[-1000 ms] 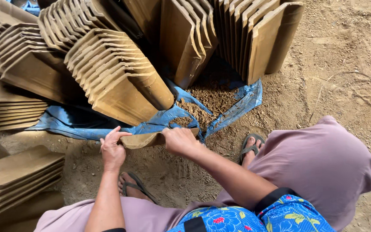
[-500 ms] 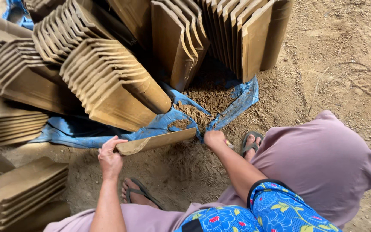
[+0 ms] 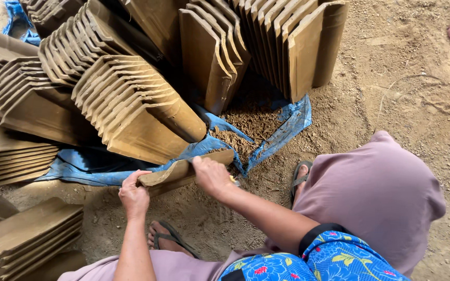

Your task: The person sits on the ground and uses a small chisel to carve and smooth the edges of a curved wooden piece. They repeatedly scrape the surface, remove shavings, and stack the finished piece with others on a blue tarp.

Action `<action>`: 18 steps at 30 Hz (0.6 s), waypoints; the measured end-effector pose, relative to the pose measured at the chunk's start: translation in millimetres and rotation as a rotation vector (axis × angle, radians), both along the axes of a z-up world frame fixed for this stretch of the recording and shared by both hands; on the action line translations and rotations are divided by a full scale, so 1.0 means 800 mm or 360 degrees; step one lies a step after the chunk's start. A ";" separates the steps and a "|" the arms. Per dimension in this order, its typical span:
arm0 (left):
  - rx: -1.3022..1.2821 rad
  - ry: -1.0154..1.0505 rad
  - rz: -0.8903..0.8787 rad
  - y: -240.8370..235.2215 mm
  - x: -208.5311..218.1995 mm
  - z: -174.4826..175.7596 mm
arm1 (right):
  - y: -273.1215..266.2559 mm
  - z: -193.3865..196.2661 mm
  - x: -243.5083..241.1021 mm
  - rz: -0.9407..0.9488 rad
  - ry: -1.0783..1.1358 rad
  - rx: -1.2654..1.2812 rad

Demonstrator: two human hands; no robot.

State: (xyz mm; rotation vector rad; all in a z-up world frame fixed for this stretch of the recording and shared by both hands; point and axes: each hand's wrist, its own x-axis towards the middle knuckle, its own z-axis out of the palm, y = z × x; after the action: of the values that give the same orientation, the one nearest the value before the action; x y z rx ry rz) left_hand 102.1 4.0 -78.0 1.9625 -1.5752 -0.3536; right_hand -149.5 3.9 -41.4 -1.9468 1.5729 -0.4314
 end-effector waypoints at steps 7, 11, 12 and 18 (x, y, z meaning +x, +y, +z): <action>0.0040 0.0004 -0.0013 0.003 0.011 -0.006 | -0.020 -0.138 -0.068 -0.0248 0.0368 0.0342; 0.0056 -0.0001 -0.0068 0.009 -0.018 0.026 | -0.015 -0.223 -0.101 -0.0350 0.0348 0.0587; 0.0086 0.0021 -0.0092 0.007 -0.026 0.033 | -0.017 -0.252 -0.110 -0.0380 0.0300 0.0718; -0.0372 0.1252 0.0425 0.011 -0.078 0.090 | -0.018 -0.175 -0.100 -0.1022 -0.0514 0.1128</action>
State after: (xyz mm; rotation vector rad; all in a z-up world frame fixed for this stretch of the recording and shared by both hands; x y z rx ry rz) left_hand 39.9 13.2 -6.1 1.5391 -0.8011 -0.6888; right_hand -229.5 -10.6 -181.7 -0.7887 1.7810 -0.3446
